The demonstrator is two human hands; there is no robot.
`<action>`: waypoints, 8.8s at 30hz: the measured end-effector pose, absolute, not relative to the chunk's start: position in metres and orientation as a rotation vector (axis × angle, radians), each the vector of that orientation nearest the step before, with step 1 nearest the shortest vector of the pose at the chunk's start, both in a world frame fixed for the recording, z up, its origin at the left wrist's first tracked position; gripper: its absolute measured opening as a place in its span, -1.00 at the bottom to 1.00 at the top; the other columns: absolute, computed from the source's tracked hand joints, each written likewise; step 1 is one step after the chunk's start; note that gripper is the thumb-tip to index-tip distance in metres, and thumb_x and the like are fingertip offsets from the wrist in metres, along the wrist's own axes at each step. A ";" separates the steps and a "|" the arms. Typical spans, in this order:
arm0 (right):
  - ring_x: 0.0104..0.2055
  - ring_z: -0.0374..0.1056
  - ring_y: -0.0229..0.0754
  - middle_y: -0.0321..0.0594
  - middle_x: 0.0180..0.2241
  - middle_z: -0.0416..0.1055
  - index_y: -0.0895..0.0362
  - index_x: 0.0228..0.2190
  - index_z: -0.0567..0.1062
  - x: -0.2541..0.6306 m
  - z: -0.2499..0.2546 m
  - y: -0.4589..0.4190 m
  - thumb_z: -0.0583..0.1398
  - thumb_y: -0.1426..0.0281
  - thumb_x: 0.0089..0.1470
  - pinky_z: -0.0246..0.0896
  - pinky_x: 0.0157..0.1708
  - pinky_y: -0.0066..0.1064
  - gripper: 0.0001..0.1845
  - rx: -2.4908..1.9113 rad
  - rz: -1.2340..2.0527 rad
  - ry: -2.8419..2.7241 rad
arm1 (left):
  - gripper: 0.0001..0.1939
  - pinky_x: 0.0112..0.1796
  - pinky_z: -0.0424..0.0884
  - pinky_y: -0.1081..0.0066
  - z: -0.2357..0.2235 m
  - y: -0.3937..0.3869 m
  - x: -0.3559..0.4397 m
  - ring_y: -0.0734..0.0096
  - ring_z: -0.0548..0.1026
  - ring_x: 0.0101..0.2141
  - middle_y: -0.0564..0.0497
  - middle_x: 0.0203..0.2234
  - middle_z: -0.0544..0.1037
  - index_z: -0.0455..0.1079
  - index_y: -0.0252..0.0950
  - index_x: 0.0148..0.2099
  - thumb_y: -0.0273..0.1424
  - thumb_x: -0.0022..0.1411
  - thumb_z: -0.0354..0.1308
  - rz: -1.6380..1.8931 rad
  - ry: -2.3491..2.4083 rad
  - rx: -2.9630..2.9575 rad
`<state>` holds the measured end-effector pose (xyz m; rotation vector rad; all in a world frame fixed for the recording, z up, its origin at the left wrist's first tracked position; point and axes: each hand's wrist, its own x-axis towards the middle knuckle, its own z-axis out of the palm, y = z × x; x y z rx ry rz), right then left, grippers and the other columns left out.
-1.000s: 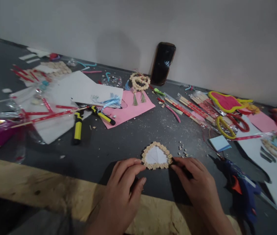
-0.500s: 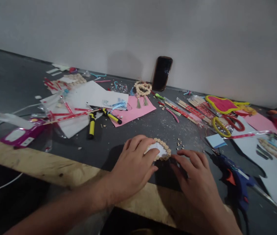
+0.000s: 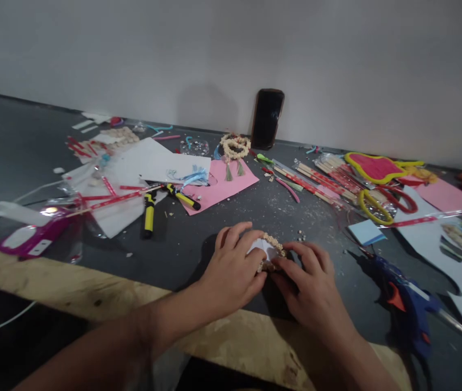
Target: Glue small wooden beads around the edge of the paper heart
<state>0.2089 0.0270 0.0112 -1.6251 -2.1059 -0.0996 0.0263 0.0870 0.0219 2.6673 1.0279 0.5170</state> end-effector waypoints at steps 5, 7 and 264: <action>0.01 0.14 0.02 -0.10 -0.08 0.34 0.05 -0.27 0.52 0.208 0.009 0.029 0.17 0.41 0.07 0.15 -0.07 -0.05 -0.84 -1.624 -0.074 -2.111 | -0.80 0.04 0.05 -0.02 0.023 0.086 0.027 0.02 0.07 0.14 -0.09 0.09 0.29 0.37 -0.28 -0.15 -0.33 0.23 0.02 0.514 1.011 2.676; 0.00 0.15 0.02 -0.09 -0.09 0.35 0.06 -0.27 0.52 0.208 0.009 0.029 0.17 0.42 0.07 0.16 -0.07 -0.05 -0.84 -1.621 -0.057 -2.111 | -0.81 0.03 0.05 -0.03 0.022 0.086 0.027 0.02 0.08 0.14 -0.09 0.09 0.29 0.37 -0.28 -0.15 -0.34 0.23 0.03 0.522 1.008 2.676; -0.11 0.23 0.01 -0.07 -0.14 0.39 0.09 -0.19 0.48 0.229 0.009 0.027 0.23 0.17 0.00 0.18 -0.12 -0.06 -0.65 -1.732 -0.224 -2.052 | -0.85 -0.02 0.06 -0.01 0.018 0.085 0.028 0.05 0.16 0.08 -0.08 0.04 0.36 0.42 -0.28 -0.22 -0.37 0.24 0.05 0.561 0.967 2.715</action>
